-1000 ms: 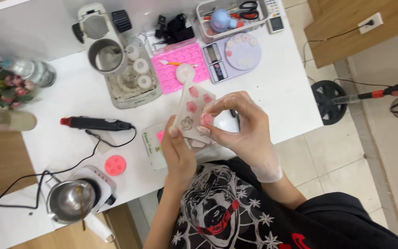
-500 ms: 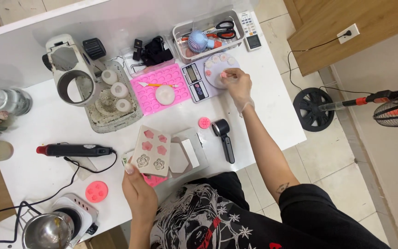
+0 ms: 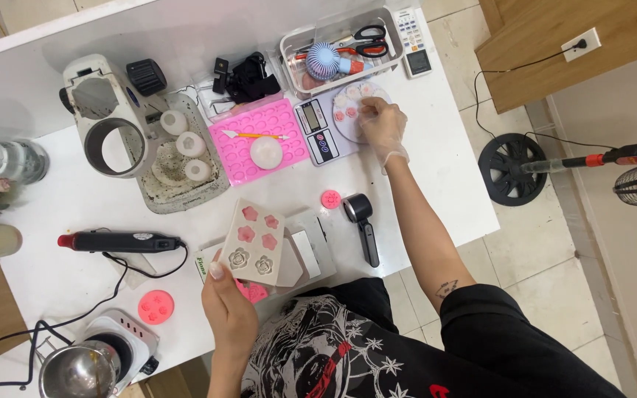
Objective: Removing small wax decorative pieces from silicone molds.
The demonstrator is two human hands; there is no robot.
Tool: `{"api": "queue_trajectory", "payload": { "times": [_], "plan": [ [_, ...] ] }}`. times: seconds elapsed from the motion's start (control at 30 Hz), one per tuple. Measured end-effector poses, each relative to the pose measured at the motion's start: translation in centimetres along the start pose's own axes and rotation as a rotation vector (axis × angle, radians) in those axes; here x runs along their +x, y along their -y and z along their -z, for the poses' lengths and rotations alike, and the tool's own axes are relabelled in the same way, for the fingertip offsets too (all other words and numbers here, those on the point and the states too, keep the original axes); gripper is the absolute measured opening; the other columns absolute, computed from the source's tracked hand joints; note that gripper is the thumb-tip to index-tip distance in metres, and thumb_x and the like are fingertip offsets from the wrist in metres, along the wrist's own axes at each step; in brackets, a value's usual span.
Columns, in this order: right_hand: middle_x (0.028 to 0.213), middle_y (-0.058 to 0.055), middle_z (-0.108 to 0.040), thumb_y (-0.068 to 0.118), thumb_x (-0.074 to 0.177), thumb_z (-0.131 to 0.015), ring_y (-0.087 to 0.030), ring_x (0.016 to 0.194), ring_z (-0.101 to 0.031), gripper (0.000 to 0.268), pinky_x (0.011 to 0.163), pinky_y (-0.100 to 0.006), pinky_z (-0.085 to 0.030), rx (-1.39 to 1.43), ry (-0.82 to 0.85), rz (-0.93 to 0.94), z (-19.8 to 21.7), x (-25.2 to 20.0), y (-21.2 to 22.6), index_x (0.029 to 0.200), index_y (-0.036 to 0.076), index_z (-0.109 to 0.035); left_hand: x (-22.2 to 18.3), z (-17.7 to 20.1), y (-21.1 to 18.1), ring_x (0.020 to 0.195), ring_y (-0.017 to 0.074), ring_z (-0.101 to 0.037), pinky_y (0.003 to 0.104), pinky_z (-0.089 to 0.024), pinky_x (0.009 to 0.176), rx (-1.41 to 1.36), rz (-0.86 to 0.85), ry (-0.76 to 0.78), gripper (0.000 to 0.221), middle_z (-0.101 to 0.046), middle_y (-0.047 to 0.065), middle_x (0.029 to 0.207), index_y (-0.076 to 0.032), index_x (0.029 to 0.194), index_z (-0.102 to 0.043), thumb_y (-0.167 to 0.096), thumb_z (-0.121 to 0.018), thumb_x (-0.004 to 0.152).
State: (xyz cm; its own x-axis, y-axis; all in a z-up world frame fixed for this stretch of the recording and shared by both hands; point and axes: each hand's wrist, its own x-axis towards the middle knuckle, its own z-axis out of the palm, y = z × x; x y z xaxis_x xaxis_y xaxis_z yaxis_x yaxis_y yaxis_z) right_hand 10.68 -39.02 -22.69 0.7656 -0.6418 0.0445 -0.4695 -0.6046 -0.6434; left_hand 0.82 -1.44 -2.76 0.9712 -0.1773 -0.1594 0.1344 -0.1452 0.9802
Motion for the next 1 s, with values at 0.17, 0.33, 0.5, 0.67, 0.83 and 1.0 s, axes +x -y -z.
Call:
{"api": "queue_trajectory", "payload": {
  "times": [0.17,0.33,0.5,0.67,0.83,1.0],
  "plan": [
    [0.092,-0.004,-0.077,0.006,0.079,-0.076,-0.020,0.088,-0.072,0.028,0.088,-0.033,-0.056,0.008,-0.014,0.010,-0.4,0.2,-0.1,0.106,0.012,-0.078,0.4,0.0,0.5,0.107,0.0202,-0.065,0.031,-0.050,0.094,0.079,0.021,-0.015,0.065,-0.070,0.017,0.118,0.010,0.135,-0.056,-0.040,-0.022,0.112],
    [0.088,-0.003,-0.079,0.008,0.080,-0.078,-0.018,0.081,-0.074,0.025,0.083,-0.032,-0.057,0.026,-0.023,0.012,-1.0,0.4,0.5,0.105,0.011,-0.078,0.2,0.3,0.5,0.105,0.0197,-0.065,0.031,-0.050,0.093,0.044,0.044,-0.018,0.065,-0.071,0.016,0.116,0.009,0.132,-0.058,-0.041,-0.023,0.112],
    [0.087,-0.004,-0.078,0.010,0.079,-0.081,-0.019,0.081,-0.074,0.026,0.081,-0.033,-0.057,0.005,-0.034,0.025,-0.7,0.3,0.7,0.105,0.011,-0.078,0.0,0.7,0.3,0.105,0.0194,-0.064,0.031,-0.049,0.093,0.024,0.052,-0.038,0.064,-0.071,0.016,0.115,0.009,0.133,-0.058,-0.041,-0.024,0.112],
    [0.092,-0.006,-0.078,0.009,0.081,-0.078,-0.021,0.086,-0.074,0.027,0.084,-0.033,-0.057,0.016,-0.099,0.074,0.7,-1.2,1.4,0.108,0.011,-0.078,-0.1,0.7,0.3,0.106,0.0190,-0.063,0.030,-0.049,0.094,-0.023,0.040,-0.037,0.064,-0.070,0.016,0.116,0.009,0.133,-0.058,-0.041,-0.024,0.112],
    [0.115,-0.010,-0.074,0.027,0.104,-0.067,-0.017,0.106,-0.070,0.033,0.095,-0.032,-0.056,0.780,0.044,-0.023,2.9,-7.6,6.9,0.125,0.002,-0.068,0.1,1.0,1.5,0.105,0.0191,-0.063,0.030,-0.049,0.092,0.031,0.003,-0.063,0.065,-0.070,0.016,0.114,0.009,0.134,-0.057,-0.042,-0.024,0.111],
    [0.112,-0.008,-0.075,0.045,0.103,-0.045,-0.016,0.098,-0.071,0.057,0.090,-0.032,-0.058,1.149,0.676,-0.288,8.0,-15.8,17.6,0.136,0.002,-0.060,0.3,0.7,2.5,0.104,0.0182,-0.063,0.030,-0.050,0.092,-0.079,-0.074,-0.035,0.060,-0.070,0.015,0.113,0.009,0.134,-0.055,-0.039,-0.026,0.113]
  ]
}}
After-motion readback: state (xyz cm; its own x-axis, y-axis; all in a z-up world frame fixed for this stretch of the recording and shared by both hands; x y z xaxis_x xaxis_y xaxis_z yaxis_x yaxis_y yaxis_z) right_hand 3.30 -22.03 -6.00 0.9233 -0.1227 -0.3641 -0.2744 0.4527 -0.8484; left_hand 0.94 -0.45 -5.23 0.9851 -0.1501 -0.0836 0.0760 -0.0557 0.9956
